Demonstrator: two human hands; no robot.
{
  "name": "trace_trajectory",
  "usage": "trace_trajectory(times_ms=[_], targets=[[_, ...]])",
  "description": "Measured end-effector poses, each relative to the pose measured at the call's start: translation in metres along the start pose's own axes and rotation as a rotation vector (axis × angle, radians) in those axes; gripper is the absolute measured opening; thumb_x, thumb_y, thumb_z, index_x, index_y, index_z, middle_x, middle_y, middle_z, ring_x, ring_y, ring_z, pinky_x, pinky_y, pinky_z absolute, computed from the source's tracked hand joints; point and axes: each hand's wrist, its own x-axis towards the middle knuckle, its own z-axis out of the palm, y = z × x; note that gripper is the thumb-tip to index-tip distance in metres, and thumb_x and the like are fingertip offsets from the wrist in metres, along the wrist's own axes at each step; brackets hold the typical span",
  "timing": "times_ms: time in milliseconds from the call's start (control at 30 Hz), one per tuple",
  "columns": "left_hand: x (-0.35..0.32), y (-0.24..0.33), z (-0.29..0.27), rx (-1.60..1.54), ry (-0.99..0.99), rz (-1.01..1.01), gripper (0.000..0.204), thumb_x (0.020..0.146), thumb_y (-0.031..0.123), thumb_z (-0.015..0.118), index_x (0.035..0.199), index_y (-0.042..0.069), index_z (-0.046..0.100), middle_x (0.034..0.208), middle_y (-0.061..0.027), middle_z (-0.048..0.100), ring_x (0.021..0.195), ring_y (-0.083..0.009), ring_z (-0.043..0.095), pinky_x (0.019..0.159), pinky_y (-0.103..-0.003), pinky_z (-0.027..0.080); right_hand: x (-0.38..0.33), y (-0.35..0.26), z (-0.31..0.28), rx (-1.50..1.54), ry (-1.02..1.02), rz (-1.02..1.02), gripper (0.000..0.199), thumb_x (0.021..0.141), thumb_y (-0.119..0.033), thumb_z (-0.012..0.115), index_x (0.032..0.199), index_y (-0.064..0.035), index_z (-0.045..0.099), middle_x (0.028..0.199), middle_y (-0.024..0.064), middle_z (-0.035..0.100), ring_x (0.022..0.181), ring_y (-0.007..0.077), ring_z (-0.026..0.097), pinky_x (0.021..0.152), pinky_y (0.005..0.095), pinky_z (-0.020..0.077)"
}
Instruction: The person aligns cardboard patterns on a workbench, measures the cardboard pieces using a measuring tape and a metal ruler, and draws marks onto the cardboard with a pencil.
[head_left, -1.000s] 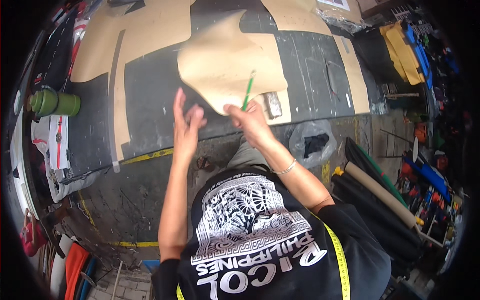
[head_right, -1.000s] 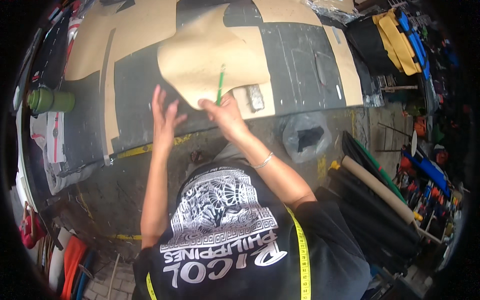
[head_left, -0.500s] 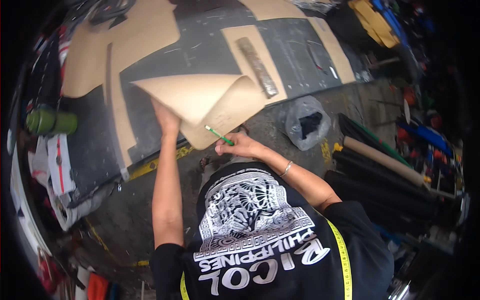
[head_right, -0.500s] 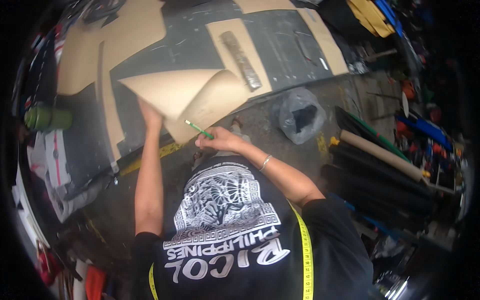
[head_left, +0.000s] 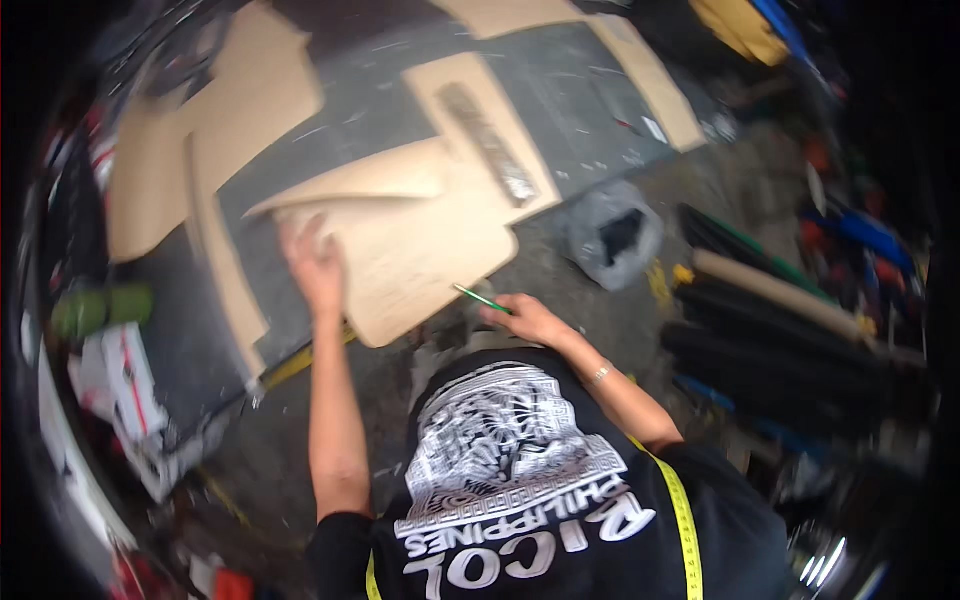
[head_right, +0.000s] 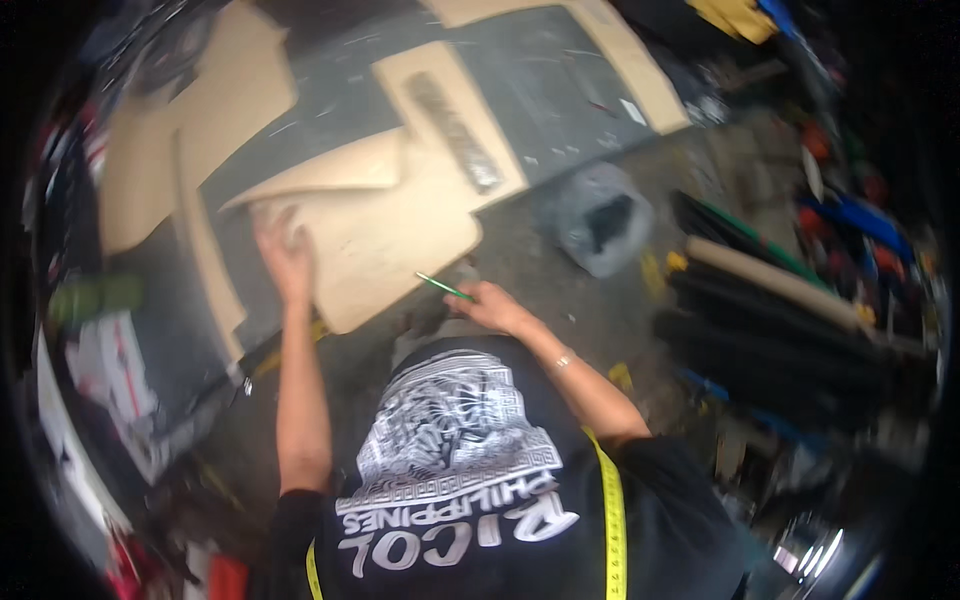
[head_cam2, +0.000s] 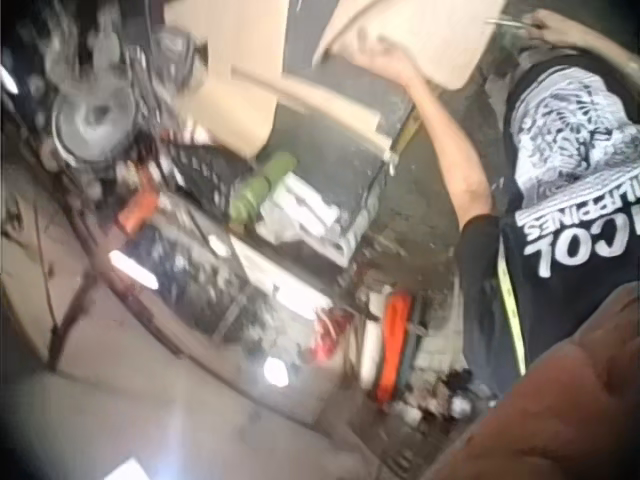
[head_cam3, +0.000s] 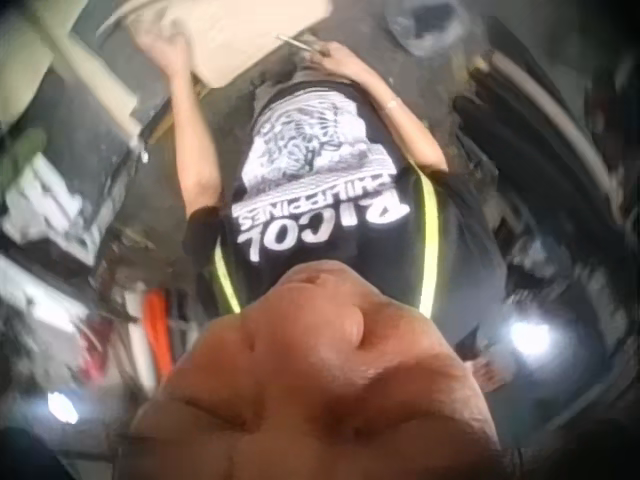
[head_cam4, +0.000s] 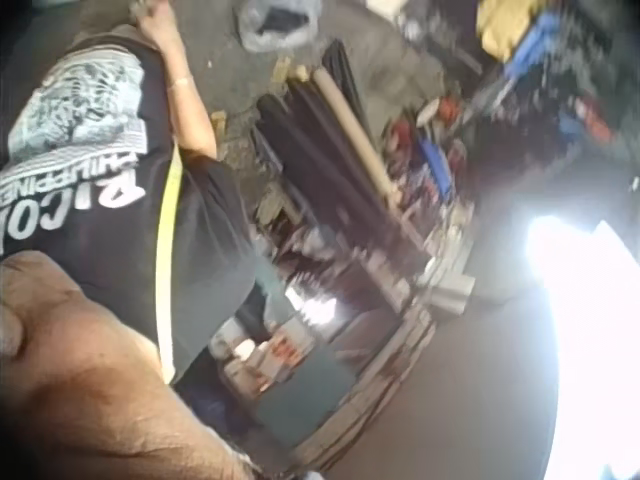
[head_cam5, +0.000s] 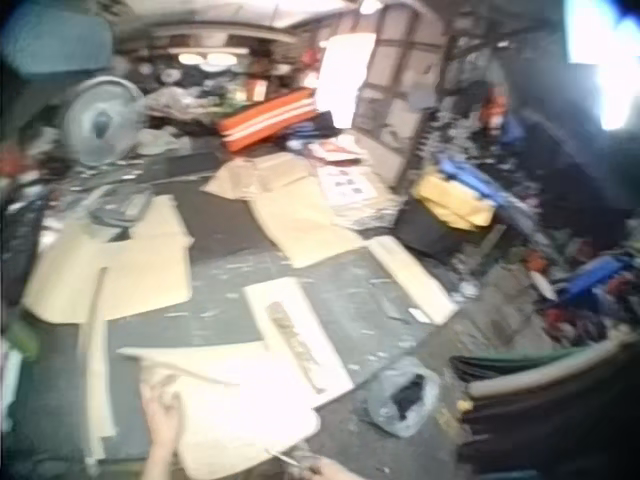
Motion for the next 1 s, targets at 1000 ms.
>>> trace_trajectory(times_ms=[1000], targets=[[0.069, -0.014, -0.027, -0.407, -0.023, -0.568, 0.032, 0.089, 0.010, 0.065, 0.119, 0.000, 0.067, 0.121, -0.0232, 0.070, 0.112, -0.0334, 0.069, 0.091, -0.041, 0.055, 0.173, -0.189, -0.045, -0.287, 0.051, -0.944, 0.022, 0.094, -0.017, 0.061, 0.103, 0.0024, 0.066, 0.094, 0.0221, 0.068, 0.092, 0.0427, 0.066, 0.087, 0.0464, 0.0523]])
